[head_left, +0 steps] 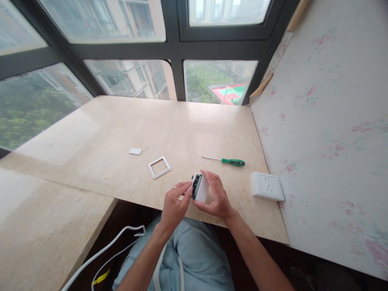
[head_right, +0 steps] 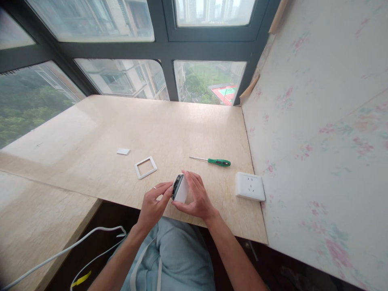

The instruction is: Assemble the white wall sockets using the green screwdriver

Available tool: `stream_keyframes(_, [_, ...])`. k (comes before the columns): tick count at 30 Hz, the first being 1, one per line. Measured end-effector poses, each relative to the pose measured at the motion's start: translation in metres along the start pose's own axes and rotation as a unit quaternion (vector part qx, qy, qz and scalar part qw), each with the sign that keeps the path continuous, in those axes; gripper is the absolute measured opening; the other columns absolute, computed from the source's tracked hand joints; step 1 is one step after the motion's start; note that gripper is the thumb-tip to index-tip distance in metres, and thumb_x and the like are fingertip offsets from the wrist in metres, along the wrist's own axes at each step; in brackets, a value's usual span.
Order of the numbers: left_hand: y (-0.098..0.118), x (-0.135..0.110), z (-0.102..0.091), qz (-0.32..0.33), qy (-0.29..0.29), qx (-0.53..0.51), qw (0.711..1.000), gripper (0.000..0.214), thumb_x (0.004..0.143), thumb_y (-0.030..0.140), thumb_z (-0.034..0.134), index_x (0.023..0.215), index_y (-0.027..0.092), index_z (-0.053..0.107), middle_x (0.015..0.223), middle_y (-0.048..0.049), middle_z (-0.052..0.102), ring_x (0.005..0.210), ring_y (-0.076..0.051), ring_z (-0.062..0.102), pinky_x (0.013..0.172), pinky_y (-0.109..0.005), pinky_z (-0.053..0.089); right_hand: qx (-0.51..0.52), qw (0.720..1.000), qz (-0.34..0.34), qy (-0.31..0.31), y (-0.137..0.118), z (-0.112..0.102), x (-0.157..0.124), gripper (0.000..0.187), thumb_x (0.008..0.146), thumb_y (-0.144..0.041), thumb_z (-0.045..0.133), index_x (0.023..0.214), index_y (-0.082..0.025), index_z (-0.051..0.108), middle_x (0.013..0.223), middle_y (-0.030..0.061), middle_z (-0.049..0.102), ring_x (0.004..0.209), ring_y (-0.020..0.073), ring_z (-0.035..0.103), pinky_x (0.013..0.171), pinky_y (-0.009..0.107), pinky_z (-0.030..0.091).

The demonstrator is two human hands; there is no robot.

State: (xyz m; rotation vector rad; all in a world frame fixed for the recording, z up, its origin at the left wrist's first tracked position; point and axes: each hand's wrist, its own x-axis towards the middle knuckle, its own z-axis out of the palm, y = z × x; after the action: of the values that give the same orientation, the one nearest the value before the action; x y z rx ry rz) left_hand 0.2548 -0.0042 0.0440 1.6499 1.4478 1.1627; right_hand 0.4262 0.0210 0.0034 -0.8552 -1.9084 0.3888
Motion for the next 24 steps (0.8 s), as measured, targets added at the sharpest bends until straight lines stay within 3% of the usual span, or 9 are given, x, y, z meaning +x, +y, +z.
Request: stream_keyframes(24, [-0.0093,-0.0009,-0.0077,-0.035,-0.036,-0.052,0.997,0.025,0.091,0.033,0.059,0.105,0.022,0.076,0.109,-0.009,0.071,0.104,-0.023,0.065,0.096,-0.037,0.049,-0.019,1.0,-0.009,-0.006,0.0006,-0.0015,-0.0007,0.096,0.077,-0.044,0.075,0.153,-0.02,0.022,0.14,0.019,0.052,0.127,0.0346,0.051,0.102,0.056,0.046])
